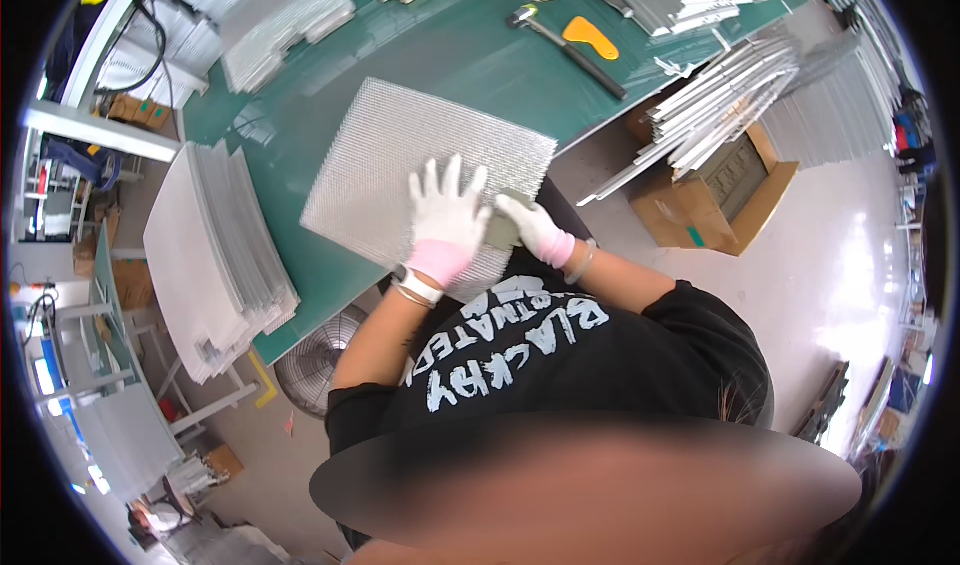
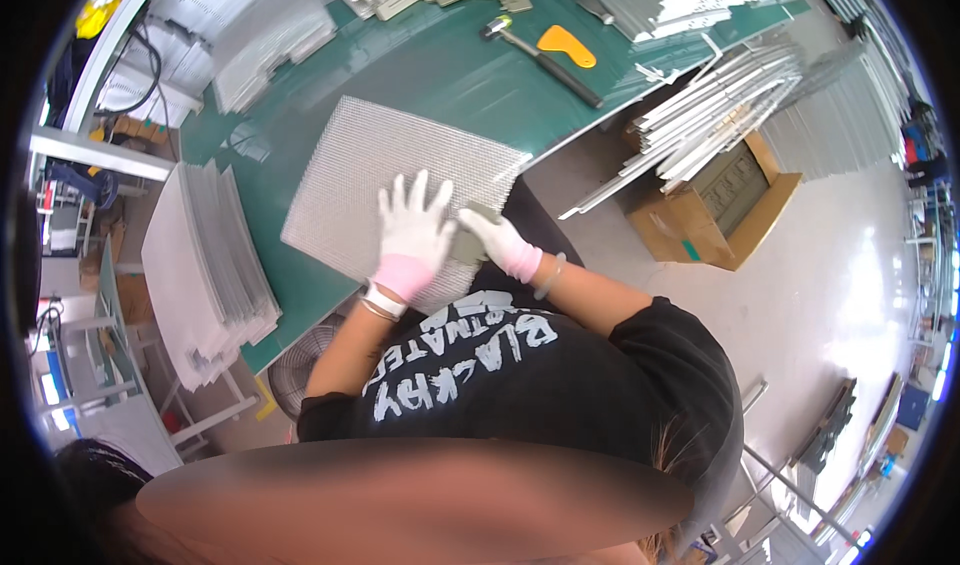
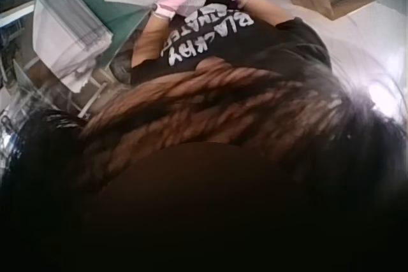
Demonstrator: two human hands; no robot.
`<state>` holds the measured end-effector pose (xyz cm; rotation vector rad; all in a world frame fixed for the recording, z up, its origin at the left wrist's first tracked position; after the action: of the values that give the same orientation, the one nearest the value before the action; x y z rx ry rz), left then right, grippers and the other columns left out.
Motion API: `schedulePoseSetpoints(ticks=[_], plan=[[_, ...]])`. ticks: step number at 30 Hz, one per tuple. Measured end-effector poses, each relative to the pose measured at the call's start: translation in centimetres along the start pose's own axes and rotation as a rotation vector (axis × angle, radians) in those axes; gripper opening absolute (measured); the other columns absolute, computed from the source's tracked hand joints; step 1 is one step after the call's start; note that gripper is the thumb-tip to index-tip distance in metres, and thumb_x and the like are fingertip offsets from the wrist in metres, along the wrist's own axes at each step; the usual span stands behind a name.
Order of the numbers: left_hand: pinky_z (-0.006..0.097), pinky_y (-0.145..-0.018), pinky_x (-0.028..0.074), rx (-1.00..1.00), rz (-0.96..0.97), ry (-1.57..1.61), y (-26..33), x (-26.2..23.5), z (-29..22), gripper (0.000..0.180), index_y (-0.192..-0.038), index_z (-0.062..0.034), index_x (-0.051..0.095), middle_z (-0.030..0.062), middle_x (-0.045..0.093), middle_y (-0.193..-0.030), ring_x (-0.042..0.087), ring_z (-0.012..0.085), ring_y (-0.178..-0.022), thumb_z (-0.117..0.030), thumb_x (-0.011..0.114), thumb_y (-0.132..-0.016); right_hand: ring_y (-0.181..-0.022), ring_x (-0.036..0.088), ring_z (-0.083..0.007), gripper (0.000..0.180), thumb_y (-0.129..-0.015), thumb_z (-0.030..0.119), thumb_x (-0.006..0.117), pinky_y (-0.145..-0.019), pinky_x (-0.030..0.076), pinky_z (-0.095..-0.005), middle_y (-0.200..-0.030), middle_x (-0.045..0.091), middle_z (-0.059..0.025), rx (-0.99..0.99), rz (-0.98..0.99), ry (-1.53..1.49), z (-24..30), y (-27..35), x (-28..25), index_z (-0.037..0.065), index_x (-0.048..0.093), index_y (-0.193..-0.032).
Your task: Assemble air filters by placing mesh into frames and securing them using manual and power tools.
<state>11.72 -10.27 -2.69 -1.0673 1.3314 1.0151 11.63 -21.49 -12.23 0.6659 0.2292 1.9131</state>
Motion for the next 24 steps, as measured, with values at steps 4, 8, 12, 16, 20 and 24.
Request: schedulePoseSetpoints(ticks=[4,8,12,16,20,24], plan=[[0.058,-0.115,0.018,0.227,-0.039,0.059,-1.8,-1.8,4.4,0.052,-0.141,-0.0205,0.049,0.0143,0.041,-0.148,0.03,0.0389,-0.139,-0.035,0.056,-0.092,-0.089,0.067,-0.0222,0.053,-0.09,0.041,0.065,-0.084,0.054,-0.0354,-0.102,0.07,-0.0143,-0.133,0.562,0.923,2.5,-0.8,2.0,-0.002,0.062,-0.119],[0.056,-0.114,0.023,0.164,-0.266,0.042,-0.6,-5.2,4.1,0.046,-0.134,-0.014,0.055,0.0145,0.048,-0.14,0.035,0.0393,-0.136,-0.025,0.06,-0.089,-0.1,0.067,-0.0318,0.034,-0.083,0.014,0.057,-0.087,0.053,-0.0421,-0.113,0.069,-0.0126,-0.23,0.133,1.644,2.0,-3.3,-10.4,0.012,0.068,-0.116],[0.045,-0.106,0.04,0.534,-0.144,0.697,4.8,-3.5,-3.0,0.039,-0.127,-0.0062,0.059,0.0123,0.062,-0.122,0.054,0.0337,-0.12,-0.017,0.059,-0.09,-0.098,0.068,-0.031,0.027,-0.086,0.011,0.059,-0.083,0.055,-0.0426,-0.107,0.07,-0.009,0.061,0.09,1.89,-1.2,-3.7,-18.4,0.015,0.069,-0.111],[0.032,-0.103,0.044,0.082,0.606,1.409,6.0,13.9,-5.1,0.039,-0.131,-0.001,0.055,0.0116,0.062,-0.126,0.058,0.02,-0.117,-0.012,0.055,-0.094,-0.089,0.067,-0.031,0.017,-0.087,0.022,0.057,-0.076,0.054,-0.0435,-0.09,0.068,-0.0088,-0.415,0.115,1.697,4.9,-1.2,-9.7,0.016,0.07,-0.096],[0.033,-0.099,0.047,-0.09,0.252,1.609,3.8,17.8,-5.8,0.044,-0.137,0.0024,0.046,0.0159,0.06,-0.128,0.06,0.021,-0.115,-0.01,0.054,-0.096,-0.078,0.068,-0.0322,0.032,-0.073,0.036,0.074,-0.066,0.055,-0.0426,-0.084,0.067,-0.0106,-0.637,0.311,1.521,9.1,4.4,4.4,0.01,0.07,-0.091],[0.037,-0.099,0.048,-0.17,-0.02,1.608,4.4,15.1,-0.9,0.046,-0.133,0.0024,0.047,0.0172,0.059,-0.127,0.059,0.0257,-0.116,-0.029,0.047,-0.1,-0.076,0.065,-0.0298,0.028,-0.068,0.03,0.077,-0.069,0.053,-0.0417,-0.082,0.062,-0.0085,-1.084,0.345,1.247,9.8,8.3,10.7,0.008,0.064,-0.078]])
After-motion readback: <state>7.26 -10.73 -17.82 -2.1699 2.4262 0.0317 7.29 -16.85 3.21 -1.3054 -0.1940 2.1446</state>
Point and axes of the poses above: each hand's wrist, its own y-axis away from the middle knuckle, its own x-axis out of the palm, z = x × y, the point moved 8 cm from there along -y, towards the middle knuckle
